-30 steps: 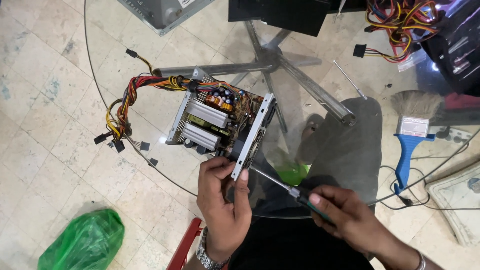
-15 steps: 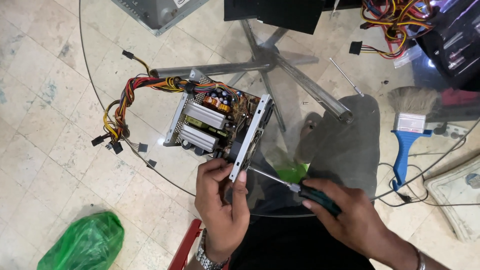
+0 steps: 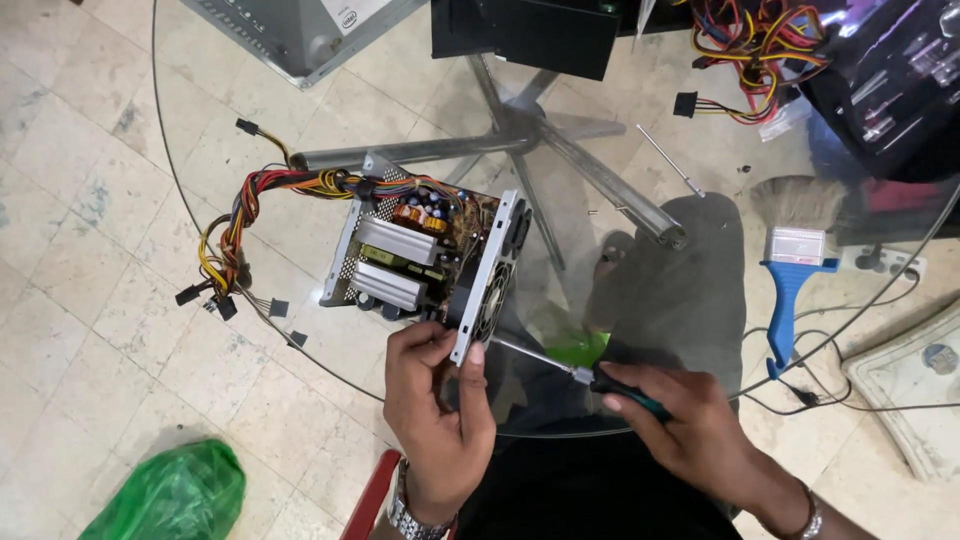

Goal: The person cleans a screwdriver with a cloth, then uses it to unscrew and remove the side panel of a computer power supply unit. They then use a brush to clean the internal components of the unit.

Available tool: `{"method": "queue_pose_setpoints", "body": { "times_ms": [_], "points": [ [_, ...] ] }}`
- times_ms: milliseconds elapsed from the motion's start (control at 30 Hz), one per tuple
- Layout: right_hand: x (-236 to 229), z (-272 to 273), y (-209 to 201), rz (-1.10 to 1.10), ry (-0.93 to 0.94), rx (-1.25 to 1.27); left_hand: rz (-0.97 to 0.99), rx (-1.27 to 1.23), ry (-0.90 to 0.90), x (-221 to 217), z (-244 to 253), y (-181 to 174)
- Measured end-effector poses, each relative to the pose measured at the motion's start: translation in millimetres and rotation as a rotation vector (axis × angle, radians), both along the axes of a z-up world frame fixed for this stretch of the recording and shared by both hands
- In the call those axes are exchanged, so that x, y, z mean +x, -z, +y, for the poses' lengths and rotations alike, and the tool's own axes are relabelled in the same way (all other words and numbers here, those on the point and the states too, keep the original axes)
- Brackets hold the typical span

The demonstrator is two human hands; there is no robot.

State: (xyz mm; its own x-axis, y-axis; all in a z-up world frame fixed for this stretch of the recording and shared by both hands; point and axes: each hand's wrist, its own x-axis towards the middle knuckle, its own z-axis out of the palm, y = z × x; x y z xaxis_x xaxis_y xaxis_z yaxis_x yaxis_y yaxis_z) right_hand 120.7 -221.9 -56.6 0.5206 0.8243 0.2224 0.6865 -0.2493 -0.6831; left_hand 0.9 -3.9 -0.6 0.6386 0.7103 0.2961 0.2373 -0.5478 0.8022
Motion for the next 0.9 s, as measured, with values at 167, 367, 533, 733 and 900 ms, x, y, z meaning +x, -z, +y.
{"method": "queue_pose_setpoints", "body": {
  "times_ms": [167, 367, 533, 733, 900],
  "points": [
    [13, 1, -12, -0.144, -0.072, 0.010, -0.013, -0.011, -0.019, 3, -3, -2],
    [27, -9, -26, -0.195, 0.203, 0.111, -0.016, 0.034, 0.019, 3, -3, 5],
    [56, -11, -26, -0.386, 0.301, 0.000, -0.009, 0.064, 0.048, 6, -6, 14],
    [64, 0, -8, -0.463, 0.312, -0.030, 0.025, 0.096, 0.096, 7, -6, 15],
    [56, -2, -18, -0.367, 0.313, 0.005, 0.015, 0.217, 0.043, 5, -7, -10]
  ]
}}
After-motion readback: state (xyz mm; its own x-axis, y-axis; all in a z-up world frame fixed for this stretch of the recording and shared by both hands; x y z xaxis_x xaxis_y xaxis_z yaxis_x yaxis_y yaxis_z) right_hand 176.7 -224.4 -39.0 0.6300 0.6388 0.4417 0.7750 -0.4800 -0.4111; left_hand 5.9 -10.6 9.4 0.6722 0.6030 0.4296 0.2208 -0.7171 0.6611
